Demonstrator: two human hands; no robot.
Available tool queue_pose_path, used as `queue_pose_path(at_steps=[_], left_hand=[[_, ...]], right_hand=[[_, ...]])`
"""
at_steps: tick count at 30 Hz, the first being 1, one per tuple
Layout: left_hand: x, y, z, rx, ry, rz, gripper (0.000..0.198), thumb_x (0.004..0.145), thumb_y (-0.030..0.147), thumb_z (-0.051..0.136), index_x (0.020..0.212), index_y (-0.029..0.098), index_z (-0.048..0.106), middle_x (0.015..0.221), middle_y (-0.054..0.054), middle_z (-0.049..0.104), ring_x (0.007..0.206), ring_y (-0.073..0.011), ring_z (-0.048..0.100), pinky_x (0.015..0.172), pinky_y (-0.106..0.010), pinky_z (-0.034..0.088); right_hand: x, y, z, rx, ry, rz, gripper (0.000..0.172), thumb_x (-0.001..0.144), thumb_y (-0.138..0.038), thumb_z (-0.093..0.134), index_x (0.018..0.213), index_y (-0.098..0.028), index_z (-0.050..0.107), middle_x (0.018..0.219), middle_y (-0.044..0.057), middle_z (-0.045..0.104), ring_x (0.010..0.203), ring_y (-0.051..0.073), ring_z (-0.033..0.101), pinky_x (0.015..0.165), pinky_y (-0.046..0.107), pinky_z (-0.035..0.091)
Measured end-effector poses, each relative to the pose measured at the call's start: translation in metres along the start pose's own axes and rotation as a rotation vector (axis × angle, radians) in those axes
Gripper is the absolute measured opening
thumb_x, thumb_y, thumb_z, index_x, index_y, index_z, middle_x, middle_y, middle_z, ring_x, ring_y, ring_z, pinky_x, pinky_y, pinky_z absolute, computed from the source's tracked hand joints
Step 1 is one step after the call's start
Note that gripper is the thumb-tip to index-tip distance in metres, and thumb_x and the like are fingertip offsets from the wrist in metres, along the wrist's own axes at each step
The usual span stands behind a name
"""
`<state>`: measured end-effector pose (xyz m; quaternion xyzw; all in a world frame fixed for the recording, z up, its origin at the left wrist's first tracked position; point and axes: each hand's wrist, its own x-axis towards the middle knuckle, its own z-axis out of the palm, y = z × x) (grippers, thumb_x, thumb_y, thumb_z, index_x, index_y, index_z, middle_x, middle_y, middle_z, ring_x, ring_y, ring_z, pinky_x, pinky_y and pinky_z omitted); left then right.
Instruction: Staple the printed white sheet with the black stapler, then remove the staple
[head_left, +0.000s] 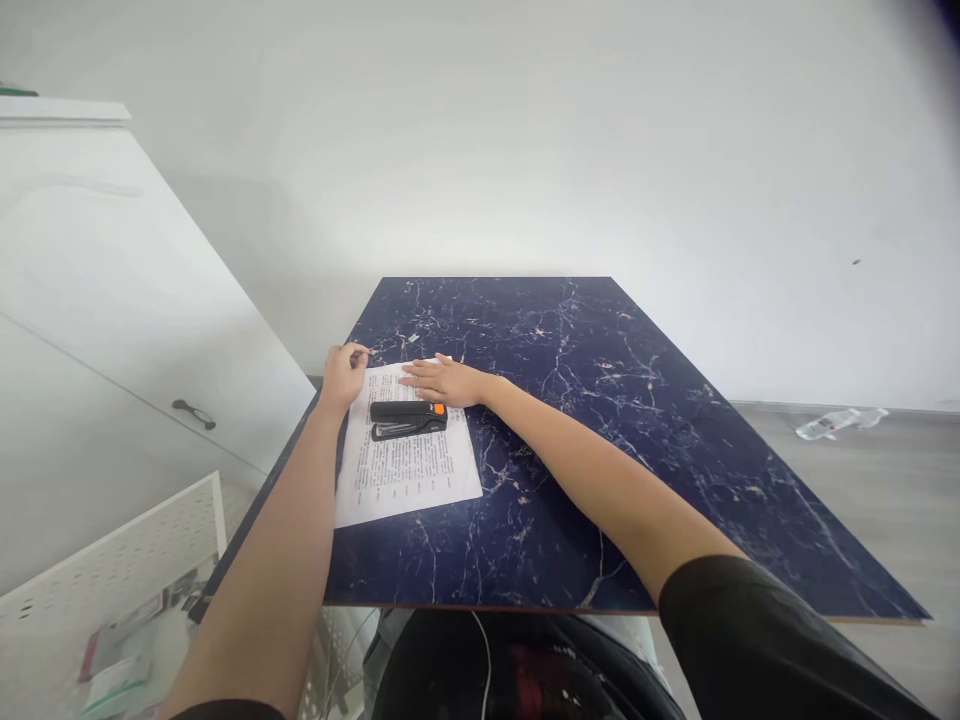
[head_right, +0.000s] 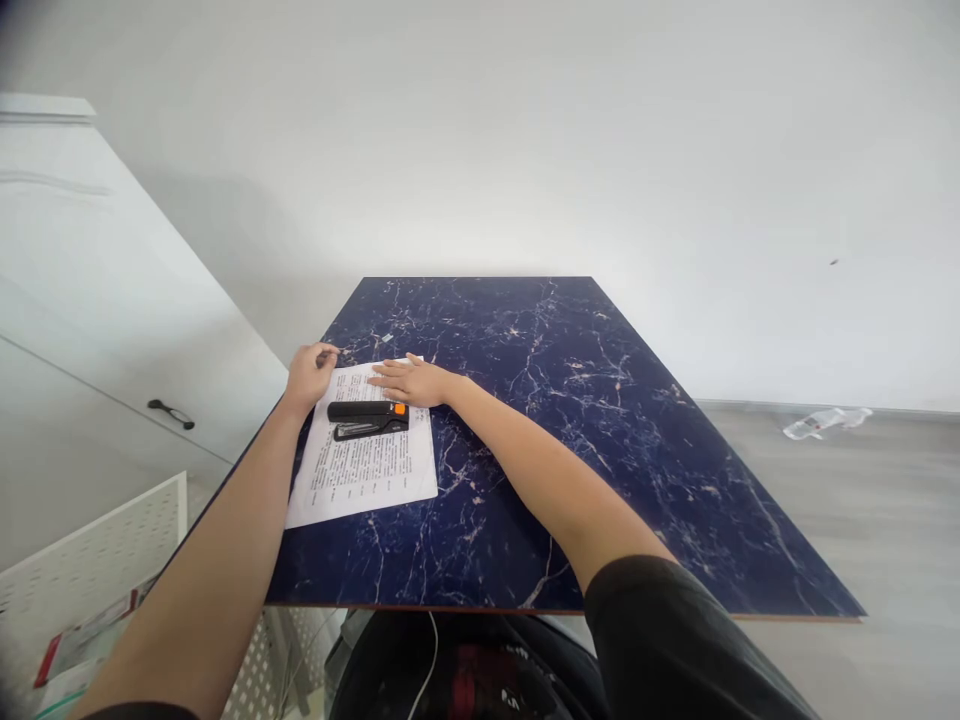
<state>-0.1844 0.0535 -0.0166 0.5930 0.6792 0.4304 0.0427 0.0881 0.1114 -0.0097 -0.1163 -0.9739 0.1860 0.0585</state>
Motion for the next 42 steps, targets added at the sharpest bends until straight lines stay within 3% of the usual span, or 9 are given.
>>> queue_pose_path(at_steps=[5,10,16,21,24,26,30,35,42], left_hand=[[-0.001,0.003,0.001,0.015,0.034,-0.006,0.014,0.089,0.019,0.055,0.095,0.020,0.068,0.108,-0.010,0.059,0.082,-0.0208,0.063,0.104,-0.043,0.048],[-0.002,0.011,0.008,0.015,0.010,0.040,0.015,0.090,0.020,0.055,0.098,0.019,0.068,0.107,-0.010,0.059,0.085,-0.0213,0.063,0.102,-0.042,0.049],[-0.017,0.062,0.034,-0.093,-0.047,0.152,0.019,0.089,0.018,0.053,0.096,0.020,0.070,0.099,-0.008,0.065,0.090,-0.0233,0.064,0.099,-0.042,0.050],[-0.047,0.121,0.063,-0.399,-0.067,0.069,0.020,0.086,0.018,0.055,0.091,0.021,0.074,0.097,-0.008,0.071,0.095,-0.0245,0.067,0.095,-0.041,0.050],[-0.066,0.146,0.070,-0.721,-0.092,-0.299,0.018,0.082,0.021,0.057,0.086,0.019,0.074,0.090,-0.008,0.073,0.089,-0.0246,0.070,0.083,-0.038,0.053],[-0.076,0.156,0.073,-0.922,-0.113,-0.388,0.017,0.082,0.026,0.059,0.086,0.019,0.074,0.094,-0.009,0.074,0.091,-0.0243,0.072,0.081,-0.036,0.054],[-0.083,0.160,0.080,-1.060,-0.114,-0.341,0.018,0.082,0.033,0.063,0.083,0.019,0.075,0.097,-0.008,0.074,0.096,-0.0210,0.071,0.088,-0.032,0.053],[-0.080,0.149,0.087,-1.108,-0.110,-0.427,0.022,0.083,0.035,0.061,0.079,0.017,0.074,0.093,-0.009,0.074,0.091,-0.0197,0.072,0.089,-0.033,0.054],[-0.080,0.146,0.088,-1.094,-0.061,-0.415,0.032,0.091,0.038,0.055,0.080,0.015,0.074,0.092,-0.012,0.075,0.088,-0.0200,0.072,0.090,-0.036,0.055]], right_hand=[[-0.028,0.002,-0.003,-0.061,0.012,0.062,0.062,0.109,-0.055,0.023,0.166,-0.031,0.028,0.173,-0.002,0.017,0.161,0.026,0.014,0.129,0.053,-0.003],[-0.107,0.013,-0.015,-0.048,0.041,0.151,0.059,0.110,-0.053,0.025,0.166,-0.035,0.025,0.173,-0.003,0.017,0.160,0.024,0.015,0.130,0.054,-0.001],[-0.180,0.023,-0.026,0.003,0.095,0.235,0.055,0.109,-0.049,0.038,0.163,-0.045,0.030,0.171,-0.009,0.022,0.159,0.027,0.019,0.131,0.056,0.002],[-0.181,0.021,-0.027,-0.009,0.124,0.250,0.054,0.107,-0.045,0.044,0.161,-0.042,0.036,0.171,-0.007,0.026,0.159,0.029,0.021,0.130,0.059,0.006],[-0.184,0.005,-0.034,0.024,0.362,0.387,0.050,0.102,-0.037,0.053,0.152,-0.032,0.055,0.165,0.002,0.042,0.152,0.033,0.037,0.124,0.059,0.031],[-0.192,-0.010,-0.042,0.161,0.469,0.524,0.039,0.100,-0.036,0.057,0.136,-0.028,0.069,0.148,0.007,0.061,0.131,0.033,0.060,0.107,0.056,0.051],[-0.209,-0.037,-0.055,0.590,0.360,0.598,0.031,0.093,-0.038,0.066,0.121,-0.029,0.077,0.132,0.007,0.072,0.097,0.026,0.071,0.075,0.043,0.061],[-0.215,-0.046,-0.046,0.819,0.289,0.548,0.031,0.084,-0.026,0.070,0.113,-0.027,0.081,0.120,0.007,0.077,0.091,0.024,0.069,0.070,0.039,0.057],[-0.212,-0.048,-0.044,0.848,0.281,0.574,0.029,0.077,-0.027,0.073,0.103,-0.025,0.083,0.100,0.005,0.079,0.072,0.018,0.061,0.066,0.036,0.051]])
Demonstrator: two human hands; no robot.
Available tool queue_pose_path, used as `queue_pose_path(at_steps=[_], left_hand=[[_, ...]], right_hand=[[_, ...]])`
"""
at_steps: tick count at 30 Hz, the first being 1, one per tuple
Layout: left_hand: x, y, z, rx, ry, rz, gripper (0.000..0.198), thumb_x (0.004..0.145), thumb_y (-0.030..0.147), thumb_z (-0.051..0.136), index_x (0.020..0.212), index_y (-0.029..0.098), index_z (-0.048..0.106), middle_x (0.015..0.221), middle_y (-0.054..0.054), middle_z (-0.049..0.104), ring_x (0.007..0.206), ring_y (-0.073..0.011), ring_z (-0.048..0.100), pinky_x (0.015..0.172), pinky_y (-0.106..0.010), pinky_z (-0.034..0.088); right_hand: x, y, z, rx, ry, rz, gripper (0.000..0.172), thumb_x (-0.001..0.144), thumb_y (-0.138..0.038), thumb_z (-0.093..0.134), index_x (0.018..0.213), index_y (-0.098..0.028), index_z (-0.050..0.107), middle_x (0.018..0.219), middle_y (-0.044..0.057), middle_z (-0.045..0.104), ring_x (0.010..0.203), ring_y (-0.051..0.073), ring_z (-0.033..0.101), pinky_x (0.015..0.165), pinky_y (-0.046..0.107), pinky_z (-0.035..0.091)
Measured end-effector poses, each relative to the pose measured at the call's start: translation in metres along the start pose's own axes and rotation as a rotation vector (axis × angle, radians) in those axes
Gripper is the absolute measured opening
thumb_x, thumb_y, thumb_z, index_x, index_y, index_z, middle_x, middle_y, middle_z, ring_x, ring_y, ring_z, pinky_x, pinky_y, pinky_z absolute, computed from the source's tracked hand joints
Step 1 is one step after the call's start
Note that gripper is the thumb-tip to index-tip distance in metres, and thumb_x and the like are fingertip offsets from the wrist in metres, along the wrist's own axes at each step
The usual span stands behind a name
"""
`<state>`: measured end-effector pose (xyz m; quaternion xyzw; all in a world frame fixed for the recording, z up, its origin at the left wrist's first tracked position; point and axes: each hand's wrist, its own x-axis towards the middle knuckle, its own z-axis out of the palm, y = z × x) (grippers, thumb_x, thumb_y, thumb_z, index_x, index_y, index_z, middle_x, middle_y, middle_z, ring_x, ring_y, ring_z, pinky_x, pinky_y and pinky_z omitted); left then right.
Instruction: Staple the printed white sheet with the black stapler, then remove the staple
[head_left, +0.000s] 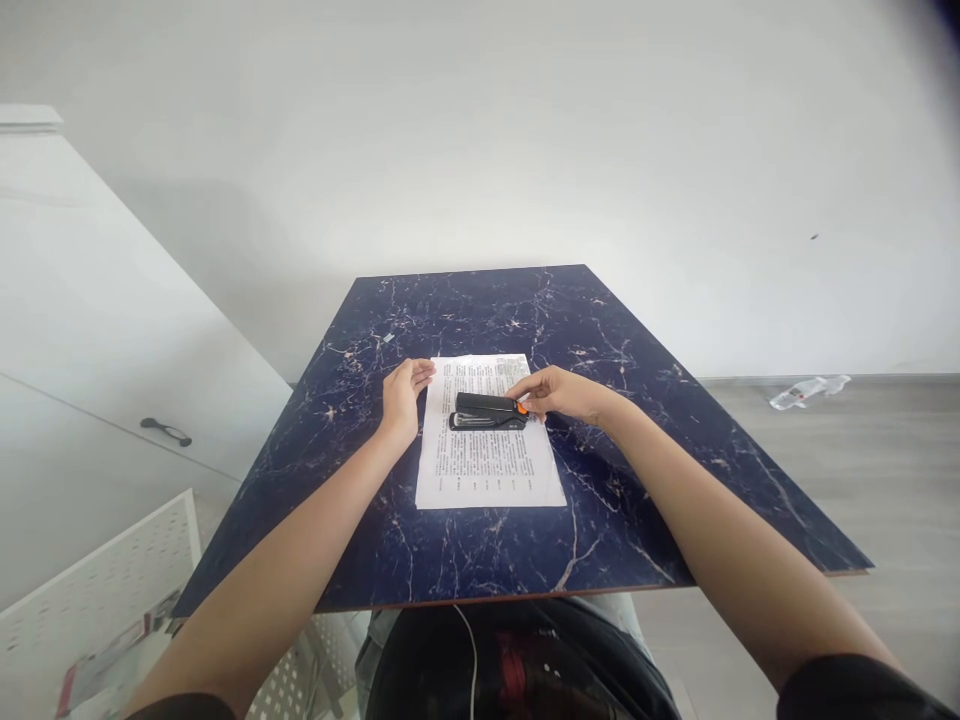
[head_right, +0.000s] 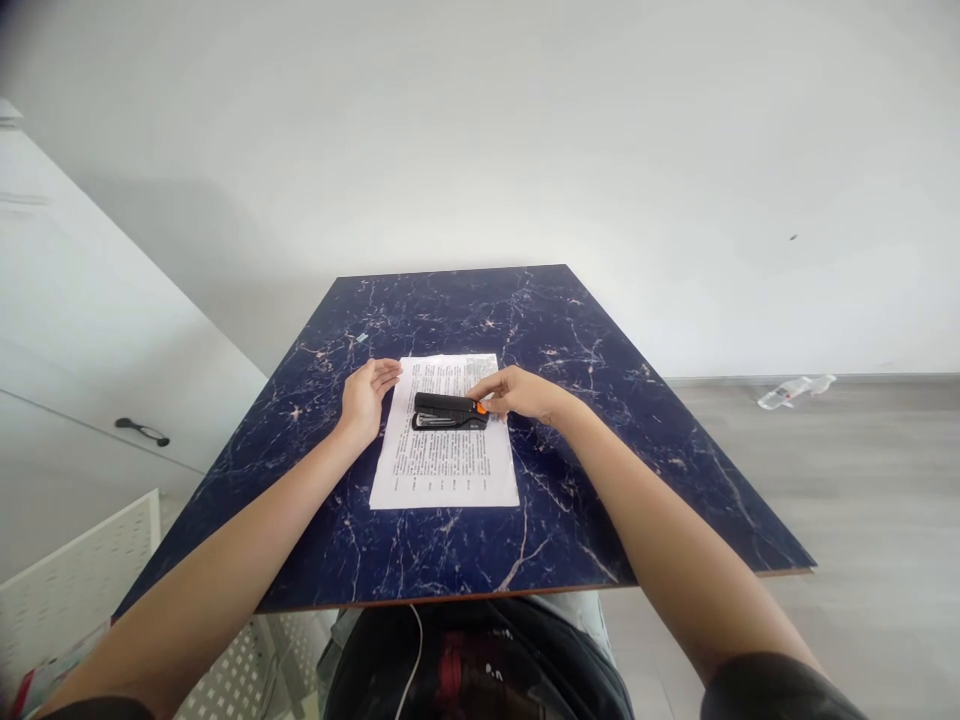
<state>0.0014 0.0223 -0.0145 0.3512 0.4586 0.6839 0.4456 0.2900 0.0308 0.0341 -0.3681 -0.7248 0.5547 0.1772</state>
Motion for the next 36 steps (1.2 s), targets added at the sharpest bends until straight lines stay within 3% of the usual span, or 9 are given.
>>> queue_pose_path(at_steps=[6,9,14,17,20,25,28,33,36], left_hand=[[0.003,0.003,-0.004,0.011,0.095,0.160,0.030,0.090,0.035,0.055,0.079,0.016,0.075,0.088,-0.011,0.076,0.084,-0.0200,0.072,0.088,-0.035,0.056],[0.006,0.006,-0.007,-0.021,0.092,0.191,0.028,0.089,0.033,0.056,0.079,0.016,0.076,0.088,-0.010,0.076,0.085,-0.0203,0.073,0.090,-0.036,0.056],[0.006,0.007,-0.005,-0.028,0.036,0.092,0.031,0.090,0.036,0.056,0.077,0.015,0.075,0.088,-0.012,0.076,0.086,-0.0215,0.073,0.092,-0.039,0.056],[0.001,0.008,0.000,-0.031,-0.053,0.085,0.029,0.090,0.037,0.059,0.079,0.016,0.075,0.089,-0.011,0.076,0.089,-0.0219,0.073,0.095,-0.040,0.055],[-0.005,0.011,0.003,-0.042,-0.110,0.054,0.024,0.089,0.037,0.062,0.084,0.017,0.075,0.098,-0.010,0.075,0.098,-0.0215,0.072,0.100,-0.039,0.053],[-0.012,0.014,0.006,-0.148,-0.234,-0.176,0.023,0.090,0.044,0.067,0.092,0.021,0.070,0.114,-0.011,0.072,0.110,-0.0253,0.069,0.097,-0.041,0.054],[-0.016,0.013,0.008,-0.195,-0.350,-0.305,0.031,0.088,0.049,0.072,0.097,0.019,0.070,0.107,-0.013,0.073,0.097,-0.0261,0.071,0.092,-0.044,0.056],[-0.017,0.007,0.008,-0.167,-0.403,-0.341,0.021,0.087,0.027,0.076,0.105,0.017,0.073,0.107,-0.012,0.073,0.095,-0.0231,0.071,0.091,-0.041,0.057],[-0.013,0.004,0.006,-0.120,-0.357,-0.340,0.014,0.088,0.014,0.072,0.102,0.017,0.072,0.110,-0.014,0.074,0.105,-0.0243,0.073,0.101,-0.042,0.056]], right_hand=[[0.000,0.002,-0.001,-0.067,0.010,0.020,0.029,0.078,-0.026,0.071,0.104,-0.025,0.082,0.101,0.005,0.078,0.063,0.015,0.055,0.064,0.035,0.049],[-0.001,0.000,-0.002,-0.095,0.009,-0.006,0.028,0.081,-0.028,0.071,0.107,-0.026,0.082,0.109,0.006,0.078,0.078,0.021,0.064,0.073,0.040,0.053],[0.002,-0.008,0.011,-0.232,0.144,-0.153,0.037,0.091,-0.043,0.069,0.125,-0.030,0.074,0.134,0.007,0.070,0.116,0.028,0.064,0.099,0.046,0.051],[0.008,-0.007,0.031,-0.397,0.117,-0.199,0.037,0.084,-0.037,0.076,0.119,-0.025,0.076,0.116,0.008,0.076,0.099,0.025,0.068,0.087,0.041,0.053],[0.011,-0.004,0.045,-0.562,0.206,-0.287,0.025,0.085,-0.024,0.073,0.109,-0.024,0.078,0.098,0.005,0.076,0.089,0.023,0.067,0.080,0.038,0.051],[0.007,-0.007,0.052,-0.950,0.442,-0.582,0.042,0.097,-0.010,0.054,0.129,-0.031,0.070,0.123,0.003,0.074,0.109,0.027,0.059,0.094,0.046,0.045],[0.004,-0.010,0.054,-1.138,0.429,-0.643,0.049,0.101,-0.009,0.048,0.140,-0.035,0.063,0.133,0.002,0.070,0.114,0.028,0.057,0.098,0.048,0.043],[0.003,-0.011,0.054,-1.209,0.361,-0.652,0.050,0.103,-0.010,0.046,0.145,-0.034,0.057,0.138,0.002,0.068,0.118,0.027,0.056,0.101,0.047,0.044],[0.004,-0.011,0.053,-1.117,0.458,-0.628,0.046,0.101,-0.008,0.045,0.135,-0.031,0.065,0.130,0.004,0.071,0.114,0.028,0.058,0.098,0.047,0.045]])
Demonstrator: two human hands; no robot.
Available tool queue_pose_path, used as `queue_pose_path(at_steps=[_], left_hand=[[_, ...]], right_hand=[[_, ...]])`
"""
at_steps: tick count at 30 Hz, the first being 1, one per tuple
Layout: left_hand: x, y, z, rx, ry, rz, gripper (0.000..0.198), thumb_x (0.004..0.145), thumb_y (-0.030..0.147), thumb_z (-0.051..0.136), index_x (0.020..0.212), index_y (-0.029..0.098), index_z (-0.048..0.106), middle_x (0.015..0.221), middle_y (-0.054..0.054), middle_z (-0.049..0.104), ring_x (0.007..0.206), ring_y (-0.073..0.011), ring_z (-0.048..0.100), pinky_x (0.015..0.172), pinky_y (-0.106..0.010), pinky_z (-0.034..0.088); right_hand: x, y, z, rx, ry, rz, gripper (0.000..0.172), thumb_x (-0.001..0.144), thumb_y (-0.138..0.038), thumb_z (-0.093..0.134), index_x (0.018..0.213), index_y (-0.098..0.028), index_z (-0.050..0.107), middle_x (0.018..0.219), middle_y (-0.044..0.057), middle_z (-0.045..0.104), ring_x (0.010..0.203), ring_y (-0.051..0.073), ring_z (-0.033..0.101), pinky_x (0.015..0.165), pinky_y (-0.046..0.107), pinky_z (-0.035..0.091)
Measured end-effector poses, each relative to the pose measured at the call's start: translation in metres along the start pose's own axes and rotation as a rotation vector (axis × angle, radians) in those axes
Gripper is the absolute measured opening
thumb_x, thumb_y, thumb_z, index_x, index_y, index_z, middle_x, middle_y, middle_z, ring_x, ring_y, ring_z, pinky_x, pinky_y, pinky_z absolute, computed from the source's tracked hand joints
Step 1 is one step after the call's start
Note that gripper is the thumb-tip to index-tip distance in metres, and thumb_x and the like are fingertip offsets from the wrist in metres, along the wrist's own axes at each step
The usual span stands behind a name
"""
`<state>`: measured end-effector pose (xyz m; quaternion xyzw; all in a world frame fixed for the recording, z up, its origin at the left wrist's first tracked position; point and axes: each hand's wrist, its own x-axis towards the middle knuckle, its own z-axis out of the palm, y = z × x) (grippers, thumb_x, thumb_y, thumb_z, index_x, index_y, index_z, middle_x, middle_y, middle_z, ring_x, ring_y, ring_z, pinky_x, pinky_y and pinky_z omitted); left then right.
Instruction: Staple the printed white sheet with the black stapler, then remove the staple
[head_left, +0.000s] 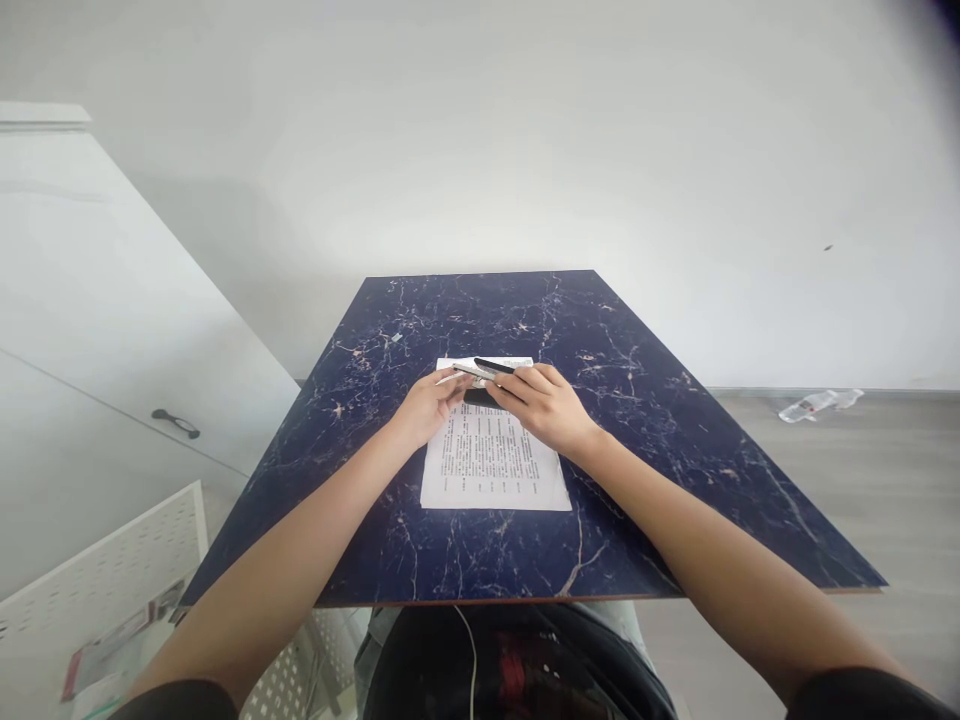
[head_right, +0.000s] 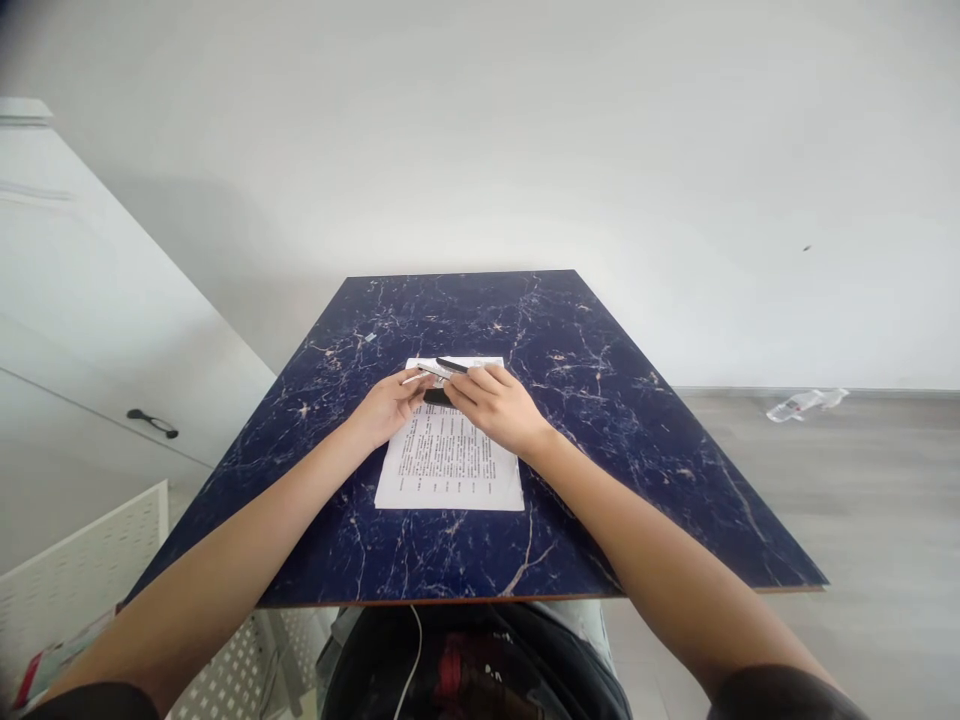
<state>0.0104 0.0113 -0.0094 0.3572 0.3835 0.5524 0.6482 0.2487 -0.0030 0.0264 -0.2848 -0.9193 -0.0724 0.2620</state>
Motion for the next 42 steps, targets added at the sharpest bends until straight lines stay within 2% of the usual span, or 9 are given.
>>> queue_pose_path(at_steps=[4,9,13,16,22,29,35,40,42], left_hand=[[-0.001,0.006,-0.001,0.048,0.188,0.216,0.006,0.093,0.016,0.068,0.099,0.017,0.066,0.103,-0.014,0.077,0.100,-0.0246,0.076,0.104,-0.048,0.057],[-0.014,0.021,0.005,0.253,0.293,0.533,0.023,0.094,0.038,0.071,0.105,0.018,0.070,0.103,-0.012,0.077,0.089,-0.0230,0.076,0.088,-0.043,0.062],[-0.021,0.025,0.011,0.368,0.277,0.563,0.029,0.092,0.043,0.073,0.111,0.021,0.077,0.093,-0.008,0.075,0.072,-0.0177,0.069,0.065,-0.033,0.057],[-0.022,0.023,0.014,0.365,0.263,0.552,0.027,0.094,0.042,0.072,0.112,0.024,0.079,0.084,-0.005,0.071,0.066,-0.0152,0.061,0.061,-0.031,0.050],[-0.022,0.025,0.013,0.467,0.202,0.554,0.025,0.094,0.040,0.071,0.113,0.026,0.081,0.085,-0.005,0.070,0.068,-0.0157,0.057,0.070,-0.033,0.049],[-0.028,0.026,0.019,0.458,0.171,0.538,0.022,0.084,0.025,0.080,0.106,0.024,0.081,0.105,-0.008,0.076,0.101,-0.0244,0.068,0.097,-0.040,0.052],[-0.031,0.028,0.021,0.485,0.138,0.561,0.021,0.077,0.024,0.086,0.094,0.021,0.075,0.095,-0.009,0.077,0.094,-0.0243,0.073,0.093,-0.040,0.053],[-0.040,0.026,0.024,0.678,-0.018,0.637,0.019,0.077,0.031,0.087,0.085,0.023,0.072,0.084,-0.005,0.076,0.082,-0.0232,0.073,0.075,-0.034,0.052],[-0.044,0.025,0.026,0.744,-0.084,0.646,0.017,0.077,0.033,0.087,0.081,0.023,0.073,0.076,-0.003,0.074,0.070,-0.0199,0.069,0.067,-0.032,0.050]], right_hand=[[0.002,0.004,0.000,0.242,0.175,0.361,0.030,0.091,-0.014,0.060,0.115,-0.024,0.074,0.111,0.008,0.074,0.102,0.027,0.063,0.088,0.044,0.050],[0.001,0.015,0.000,0.613,-0.025,0.647,0.029,0.073,-0.024,0.079,0.102,-0.021,0.078,0.096,0.005,0.077,0.085,0.024,0.069,0.077,0.039,0.052],[0.001,0.017,0.003,0.623,-0.139,0.629,0.024,0.068,-0.021,0.079,0.092,-0.021,0.077,0.087,0.002,0.075,0.082,0.024,0.068,0.076,0.037,0.049],[0.001,0.017,0.006,0.629,-0.166,0.635,0.020,0.067,-0.020,0.078,0.086,-0.021,0.075,0.082,0.001,0.073,0.079,0.023,0.066,0.074,0.036,0.047],[-0.002,0.023,0.008,0.668,-0.158,0.670,0.023,0.067,-0.022,0.078,0.090,-0.020,0.074,0.085,0.002,0.072,0.080,0.023,0.066,0.074,0.036,0.047],[-0.002,0.023,0.008,0.669,-0.185,0.655,0.022,0.069,-0.023,0.078,0.091,-0.020,0.074,0.087,0.003,0.073,0.082,0.024,0.067,0.075,0.037,0.049],[0.000,0.018,0.004,0.588,-0.229,0.540,0.023,0.071,-0.019,0.080,0.093,-0.022,0.076,0.090,0.003,0.075,0.085,0.024,0.068,0.080,0.038,0.051],[0.004,0.008,-0.007,0.492,0.040,0.286,0.051,0.083,-0.041,0.083,0.129,-0.025,0.070,0.124,0.009,0.071,0.113,0.030,0.064,0.097,0.047,0.051],[0.004,0.003,-0.009,0.484,0.104,0.107,0.045,0.093,-0.041,0.074,0.135,-0.029,0.067,0.127,0.008,0.070,0.116,0.028,0.063,0.100,0.048,0.050]])
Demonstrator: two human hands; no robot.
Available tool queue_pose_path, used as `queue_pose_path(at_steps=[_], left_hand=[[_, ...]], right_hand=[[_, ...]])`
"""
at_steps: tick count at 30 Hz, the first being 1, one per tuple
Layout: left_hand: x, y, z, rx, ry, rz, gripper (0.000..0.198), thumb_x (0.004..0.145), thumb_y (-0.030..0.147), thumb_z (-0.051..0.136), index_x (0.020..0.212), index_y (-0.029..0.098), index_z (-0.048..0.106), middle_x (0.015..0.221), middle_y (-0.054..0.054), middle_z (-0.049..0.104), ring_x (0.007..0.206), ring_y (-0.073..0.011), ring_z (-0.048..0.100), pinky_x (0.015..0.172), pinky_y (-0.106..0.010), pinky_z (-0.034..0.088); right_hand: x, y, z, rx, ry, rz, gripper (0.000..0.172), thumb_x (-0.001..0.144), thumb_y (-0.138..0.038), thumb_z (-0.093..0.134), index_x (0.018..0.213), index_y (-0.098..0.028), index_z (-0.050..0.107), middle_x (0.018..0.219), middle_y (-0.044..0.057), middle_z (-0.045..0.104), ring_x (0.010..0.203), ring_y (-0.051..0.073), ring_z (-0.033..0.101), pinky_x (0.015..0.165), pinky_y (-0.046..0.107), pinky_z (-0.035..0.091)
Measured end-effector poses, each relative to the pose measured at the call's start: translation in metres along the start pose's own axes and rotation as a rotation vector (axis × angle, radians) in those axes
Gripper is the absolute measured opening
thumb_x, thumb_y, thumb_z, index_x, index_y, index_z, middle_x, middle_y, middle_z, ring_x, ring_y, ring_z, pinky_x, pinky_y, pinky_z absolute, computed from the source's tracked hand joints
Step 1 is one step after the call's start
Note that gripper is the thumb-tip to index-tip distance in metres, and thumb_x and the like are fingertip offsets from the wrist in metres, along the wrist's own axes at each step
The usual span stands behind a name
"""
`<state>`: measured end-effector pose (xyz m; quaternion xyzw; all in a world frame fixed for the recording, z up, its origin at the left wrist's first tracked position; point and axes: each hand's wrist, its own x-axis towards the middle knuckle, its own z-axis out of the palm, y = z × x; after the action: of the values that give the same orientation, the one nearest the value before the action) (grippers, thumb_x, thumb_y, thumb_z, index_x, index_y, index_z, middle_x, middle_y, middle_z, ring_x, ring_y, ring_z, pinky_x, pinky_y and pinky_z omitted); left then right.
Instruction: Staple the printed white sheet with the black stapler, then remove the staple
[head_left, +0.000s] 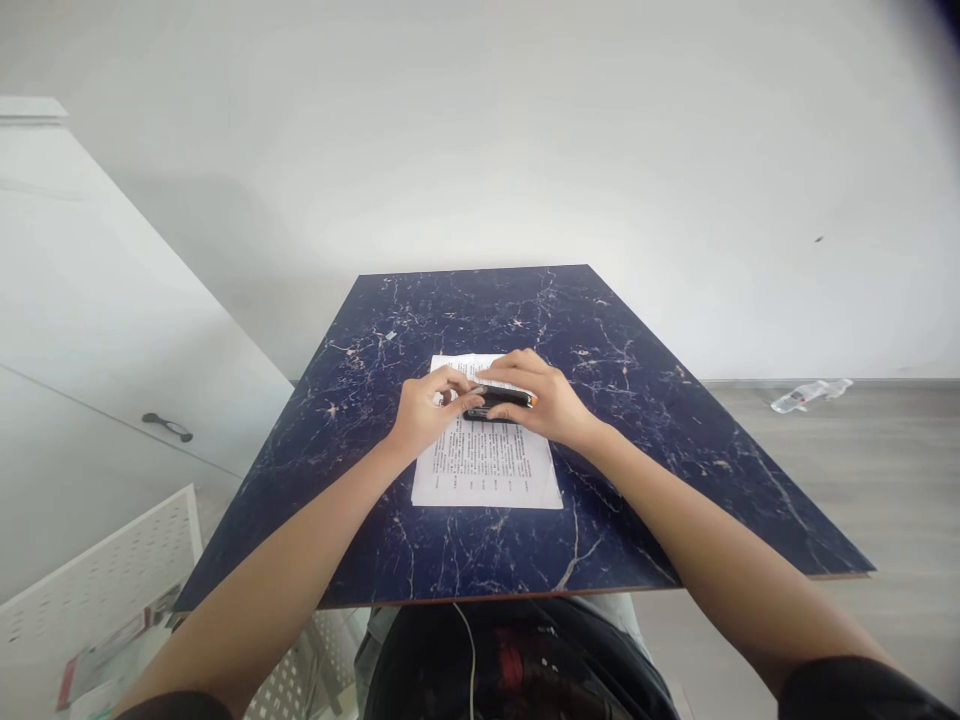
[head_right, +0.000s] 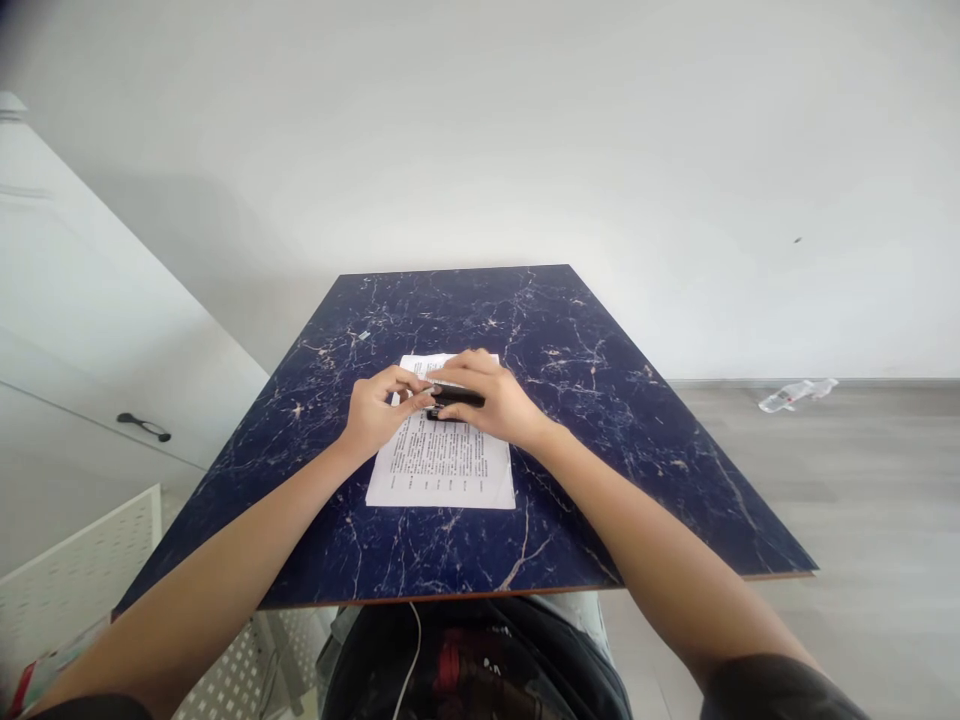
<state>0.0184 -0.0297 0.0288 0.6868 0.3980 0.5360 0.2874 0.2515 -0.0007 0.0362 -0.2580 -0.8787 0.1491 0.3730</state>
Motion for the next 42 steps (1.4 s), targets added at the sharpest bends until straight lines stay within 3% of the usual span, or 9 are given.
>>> queue_pose_path(at_steps=[5,10,14,18,22,25,30,35,42], left_hand=[[-0.005,0.006,0.007,0.007,-0.080,0.014,0.015,0.081,0.035,0.083,0.078,0.023,0.074,0.071,-0.002,0.072,0.063,-0.0178,0.066,0.064,-0.031,0.052],[0.000,0.005,0.003,0.007,-0.094,0.033,0.021,0.092,0.042,0.070,0.103,0.024,0.074,0.087,-0.006,0.079,0.073,-0.0213,0.074,0.066,-0.031,0.056],[0.026,-0.026,-0.029,0.245,0.157,-0.109,0.022,0.098,0.039,0.057,0.100,0.021,0.072,0.087,-0.006,0.078,0.074,-0.0202,0.074,0.070,-0.030,0.057],[0.063,-0.075,-0.072,0.856,0.267,-0.355,0.021,0.097,0.023,0.053,0.101,0.019,0.074,0.102,-0.012,0.077,0.105,-0.0281,0.070,0.097,-0.040,0.052],[0.084,-0.115,-0.092,1.110,0.141,-0.399,0.041,0.098,0.022,0.051,0.138,0.018,0.063,0.149,-0.018,0.056,0.134,-0.0365,0.052,0.109,-0.052,0.043],[0.089,-0.129,-0.092,1.138,0.045,-0.390,0.042,0.100,0.023,0.048,0.139,0.021,0.064,0.144,-0.017,0.061,0.131,-0.0378,0.053,0.108,-0.055,0.042],[0.081,-0.126,-0.087,1.143,0.016,-0.305,0.036,0.099,0.014,0.042,0.113,0.017,0.075,0.114,-0.017,0.070,0.109,-0.0313,0.064,0.098,-0.043,0.048],[0.062,-0.108,-0.082,1.040,0.086,-0.258,0.035,0.094,0.009,0.046,0.114,0.017,0.074,0.119,-0.017,0.068,0.108,-0.0307,0.067,0.096,-0.042,0.051],[0.042,-0.063,-0.054,0.371,0.393,-0.332,0.021,0.099,0.020,0.050,0.105,0.015,0.070,0.093,-0.010,0.076,0.071,-0.0177,0.073,0.063,-0.028,0.058]], right_hand=[[-0.004,-0.007,0.008,-0.039,-0.071,-0.221,0.031,0.105,-0.025,0.054,0.129,-0.033,0.071,0.121,0.006,0.074,0.102,0.023,0.067,0.089,0.044,0.054],[-0.001,0.003,-0.003,-0.141,0.080,-0.033,0.022,0.102,-0.031,0.057,0.106,-0.030,0.079,0.107,0.005,0.078,0.096,0.024,0.069,0.090,0.045,0.052],[0.005,0.065,-0.038,-0.301,0.350,0.353,0.022,0.093,-0.041,0.065,0.090,-0.023,0.077,0.092,0.007,0.077,0.083,0.024,0.069,0.086,0.041,0.053],[-0.002,0.152,-0.070,-0.550,0.330,0.723,0.019,0.081,-0.038,0.069,0.078,-0.021,0.076,0.076,0.008,0.074,0.079,0.028,0.067,0.081,0.041,0.051],[-0.016,0.205,-0.076,-0.597,0.227,0.804,0.020,0.081,-0.035,0.064,0.082,-0.019,0.076,0.090,0.013,0.076,0.089,0.031,0.066,0.084,0.042,0.051],[-0.023,0.215,-0.071,-0.612,0.164,0.714,0.024,0.085,-0.031,0.057,0.090,-0.017,0.076,0.105,0.017,0.074,0.102,0.033,0.063,0.093,0.045,0.049],[-0.029,0.195,-0.064,-0.573,0.359,0.638,0.033,0.084,-0.029,0.057,0.111,-0.017,0.070,0.119,0.017,0.066,0.100,0.031,0.062,0.093,0.045,0.049],[-0.020,0.142,-0.062,-0.434,0.524,0.686,0.018,0.082,-0.024,0.056,0.095,-0.018,0.067,0.111,0.014,0.064,0.069,0.020,0.059,0.086,0.044,0.051],[0.003,0.035,-0.037,-0.198,0.548,0.505,0.009,0.083,-0.021,0.057,0.088,-0.021,0.065,0.098,0.008,0.066,0.071,0.019,0.061,0.075,0.039,0.052]])
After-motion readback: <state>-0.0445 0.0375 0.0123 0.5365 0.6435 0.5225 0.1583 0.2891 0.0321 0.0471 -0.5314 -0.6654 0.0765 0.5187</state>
